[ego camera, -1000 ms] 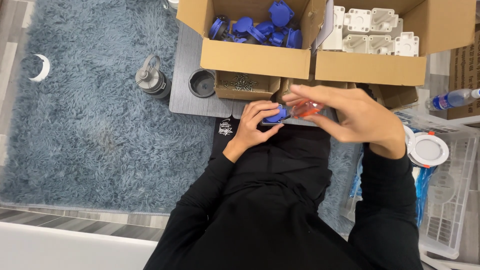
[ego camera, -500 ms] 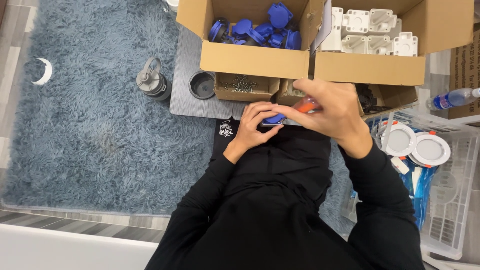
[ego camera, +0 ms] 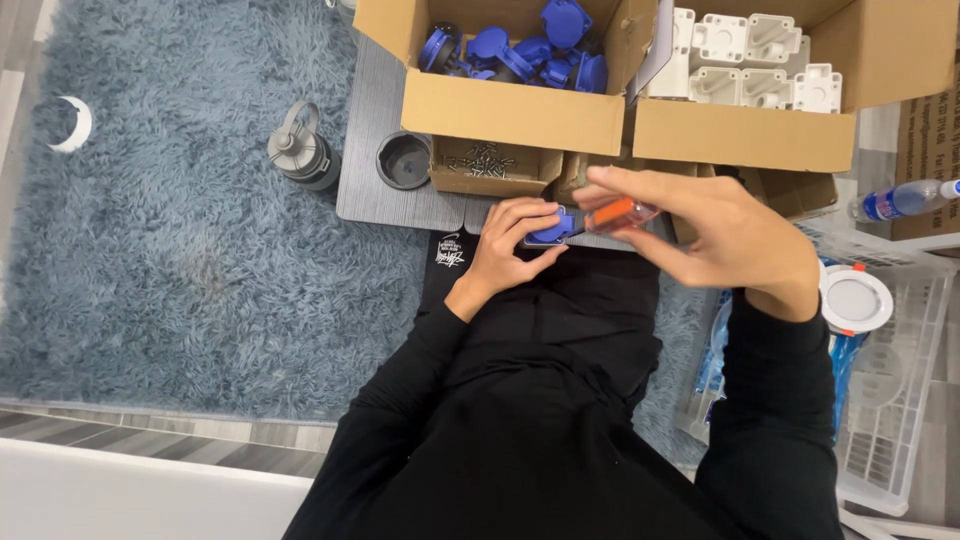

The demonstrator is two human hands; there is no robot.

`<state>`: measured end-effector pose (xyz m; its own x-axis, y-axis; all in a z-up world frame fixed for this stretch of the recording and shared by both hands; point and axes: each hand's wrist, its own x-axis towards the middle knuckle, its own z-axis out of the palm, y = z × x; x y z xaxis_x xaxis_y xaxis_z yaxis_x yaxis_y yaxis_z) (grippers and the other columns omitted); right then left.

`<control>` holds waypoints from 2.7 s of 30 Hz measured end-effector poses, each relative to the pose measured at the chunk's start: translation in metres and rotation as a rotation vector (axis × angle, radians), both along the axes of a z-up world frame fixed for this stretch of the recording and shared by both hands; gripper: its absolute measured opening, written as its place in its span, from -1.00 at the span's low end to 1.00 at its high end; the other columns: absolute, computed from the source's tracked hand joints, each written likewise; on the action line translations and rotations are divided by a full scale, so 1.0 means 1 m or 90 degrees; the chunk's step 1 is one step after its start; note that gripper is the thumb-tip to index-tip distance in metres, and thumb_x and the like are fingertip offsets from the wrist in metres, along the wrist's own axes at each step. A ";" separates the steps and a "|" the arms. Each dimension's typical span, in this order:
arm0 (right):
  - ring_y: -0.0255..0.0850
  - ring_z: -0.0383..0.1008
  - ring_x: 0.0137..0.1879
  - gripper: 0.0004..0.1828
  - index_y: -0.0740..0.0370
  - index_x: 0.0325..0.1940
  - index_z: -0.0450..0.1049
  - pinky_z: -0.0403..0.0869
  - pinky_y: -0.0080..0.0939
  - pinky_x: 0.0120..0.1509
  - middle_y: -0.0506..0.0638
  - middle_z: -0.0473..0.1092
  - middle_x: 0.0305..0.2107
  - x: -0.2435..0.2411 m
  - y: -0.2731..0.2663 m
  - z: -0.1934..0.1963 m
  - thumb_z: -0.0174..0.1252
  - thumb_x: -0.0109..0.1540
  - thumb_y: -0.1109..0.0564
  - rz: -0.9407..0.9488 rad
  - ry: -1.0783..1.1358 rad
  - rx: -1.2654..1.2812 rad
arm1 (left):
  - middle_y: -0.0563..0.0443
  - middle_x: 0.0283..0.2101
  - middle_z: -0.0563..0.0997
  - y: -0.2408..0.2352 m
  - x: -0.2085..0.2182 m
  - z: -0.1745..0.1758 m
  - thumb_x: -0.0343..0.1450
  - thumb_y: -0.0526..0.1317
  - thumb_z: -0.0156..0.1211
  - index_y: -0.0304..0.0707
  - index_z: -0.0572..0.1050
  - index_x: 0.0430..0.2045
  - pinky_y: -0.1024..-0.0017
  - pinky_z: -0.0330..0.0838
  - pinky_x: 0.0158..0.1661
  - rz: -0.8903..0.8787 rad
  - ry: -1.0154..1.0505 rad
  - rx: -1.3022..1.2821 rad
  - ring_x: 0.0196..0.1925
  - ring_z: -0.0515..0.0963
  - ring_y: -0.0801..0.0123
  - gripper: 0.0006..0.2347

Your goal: Assembling small electrical box components using a screwdriver and manual fitting.

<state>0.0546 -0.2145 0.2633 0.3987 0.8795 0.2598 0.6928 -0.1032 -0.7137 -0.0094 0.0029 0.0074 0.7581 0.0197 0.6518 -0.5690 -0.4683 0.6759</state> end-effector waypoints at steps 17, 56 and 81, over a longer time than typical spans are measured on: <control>0.00 0.61 -0.28 -0.28 0.46 0.36 0.35 0.50 -0.12 -0.19 0.20 0.55 -0.28 -0.016 -0.004 -0.072 0.75 0.36 0.38 -0.349 -0.269 0.142 | 0.14 0.20 0.64 0.004 -0.001 0.004 0.33 -0.29 0.65 -0.20 0.66 -0.04 0.27 0.39 0.26 -0.014 0.003 0.002 0.27 0.62 0.23 -0.66; 0.18 0.72 0.07 -0.56 0.44 0.19 0.24 0.66 -0.04 0.00 0.33 0.61 0.06 -0.017 0.068 -0.151 0.39 0.45 0.29 -0.403 -0.197 0.359 | 0.15 0.15 0.70 -0.003 0.008 -0.010 0.42 -0.09 0.55 -0.02 0.70 0.03 0.34 0.43 0.08 0.024 -0.094 -0.049 0.23 0.66 0.17 -0.70; 0.08 0.65 -0.12 -0.58 0.18 0.18 0.03 0.73 -0.06 -0.10 0.54 0.46 -0.05 -0.075 -0.024 -0.160 0.17 0.48 0.18 -0.513 0.162 0.586 | -0.21 -0.09 0.75 0.037 -0.024 0.025 0.60 -0.38 0.23 -0.42 0.61 0.16 0.61 0.60 -0.30 -0.149 0.222 -0.425 -0.20 0.74 0.40 -0.76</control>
